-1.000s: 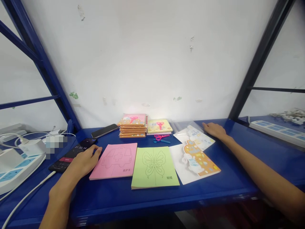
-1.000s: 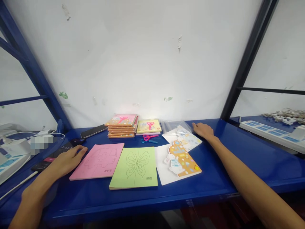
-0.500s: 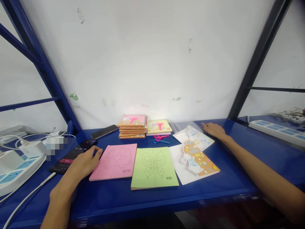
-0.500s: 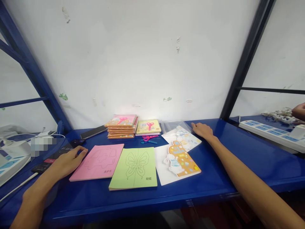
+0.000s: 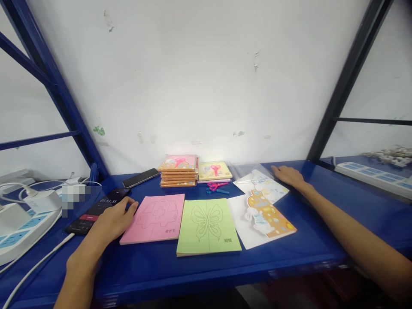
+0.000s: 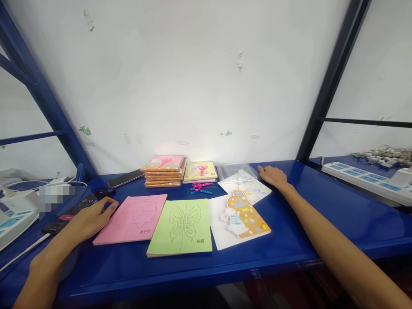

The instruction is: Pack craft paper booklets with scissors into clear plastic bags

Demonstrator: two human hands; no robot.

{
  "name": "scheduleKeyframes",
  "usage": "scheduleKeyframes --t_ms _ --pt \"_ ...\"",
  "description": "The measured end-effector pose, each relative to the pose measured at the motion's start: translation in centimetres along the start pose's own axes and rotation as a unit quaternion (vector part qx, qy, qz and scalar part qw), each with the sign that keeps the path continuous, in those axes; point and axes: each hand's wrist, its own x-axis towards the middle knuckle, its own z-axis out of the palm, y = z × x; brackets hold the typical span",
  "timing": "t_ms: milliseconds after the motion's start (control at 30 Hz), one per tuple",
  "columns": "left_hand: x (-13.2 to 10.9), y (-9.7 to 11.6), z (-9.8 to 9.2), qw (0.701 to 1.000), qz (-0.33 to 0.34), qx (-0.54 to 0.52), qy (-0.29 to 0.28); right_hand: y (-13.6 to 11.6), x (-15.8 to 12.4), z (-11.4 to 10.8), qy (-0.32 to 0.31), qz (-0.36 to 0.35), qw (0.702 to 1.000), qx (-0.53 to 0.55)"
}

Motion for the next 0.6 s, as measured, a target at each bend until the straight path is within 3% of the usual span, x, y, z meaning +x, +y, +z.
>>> scheduleKeyframes --t_ms 600 --pt "0.09 -0.02 0.06 1.0 -0.009 0.007 -0.021 0.05 0.0 0.03 0.003 -0.009 1.0 0.0"
